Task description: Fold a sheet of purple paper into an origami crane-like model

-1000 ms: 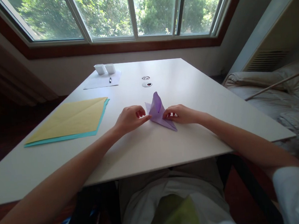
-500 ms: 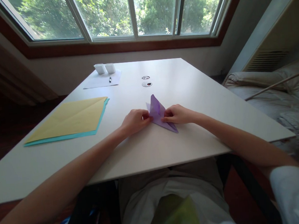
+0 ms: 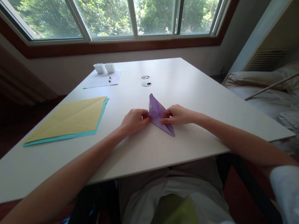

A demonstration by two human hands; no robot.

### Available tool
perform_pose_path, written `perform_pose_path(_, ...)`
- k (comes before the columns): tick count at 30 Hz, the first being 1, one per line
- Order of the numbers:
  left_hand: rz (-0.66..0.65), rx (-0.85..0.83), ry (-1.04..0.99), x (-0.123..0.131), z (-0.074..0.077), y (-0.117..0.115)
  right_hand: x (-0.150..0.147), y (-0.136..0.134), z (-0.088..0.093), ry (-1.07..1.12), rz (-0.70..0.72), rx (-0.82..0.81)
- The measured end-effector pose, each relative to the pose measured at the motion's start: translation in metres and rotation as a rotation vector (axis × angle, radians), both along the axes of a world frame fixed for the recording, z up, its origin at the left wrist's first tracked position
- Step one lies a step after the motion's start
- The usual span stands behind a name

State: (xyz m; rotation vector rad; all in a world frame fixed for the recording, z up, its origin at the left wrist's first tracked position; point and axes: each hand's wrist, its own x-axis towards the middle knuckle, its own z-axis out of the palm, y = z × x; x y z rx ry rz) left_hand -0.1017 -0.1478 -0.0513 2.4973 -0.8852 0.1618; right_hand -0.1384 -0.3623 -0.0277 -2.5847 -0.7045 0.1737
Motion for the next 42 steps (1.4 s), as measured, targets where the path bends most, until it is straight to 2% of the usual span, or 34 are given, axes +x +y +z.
perform_pose_path(4,0.014,0.0,-0.003,0.0,-0.001,-0.002,-0.002,0.002,0.002,-0.041,0.005,0.001)
perform_pose_path(16,0.061,0.055,-0.045,-0.001,0.002,-0.005,0.003,0.0,-0.005,0.052,-0.041,0.067)
perform_pose_path(20,0.124,0.149,-0.238,-0.018,0.013,-0.005,0.002,0.001,-0.006,0.033,-0.053,0.06)
perform_pose_path(22,-0.011,0.183,-0.324,-0.032,0.018,-0.006,0.003,0.001,-0.008,0.025,-0.052,0.06)
perform_pose_path(25,-0.445,0.225,-0.335,-0.053,0.021,-0.01,0.003,0.001,-0.01,0.014,-0.051,0.067)
perform_pose_path(27,-0.57,0.234,-0.372,-0.063,0.018,-0.013,0.003,0.001,-0.011,0.014,-0.053,0.078)
perform_pose_path(33,-0.565,0.275,-0.377,-0.071,0.007,-0.017,0.002,0.001,-0.011,0.02,-0.055,0.099)
perform_pose_path(42,-0.55,0.317,-0.38,-0.077,0.006,-0.017,0.003,0.001,-0.01,-0.008,-0.067,0.061)
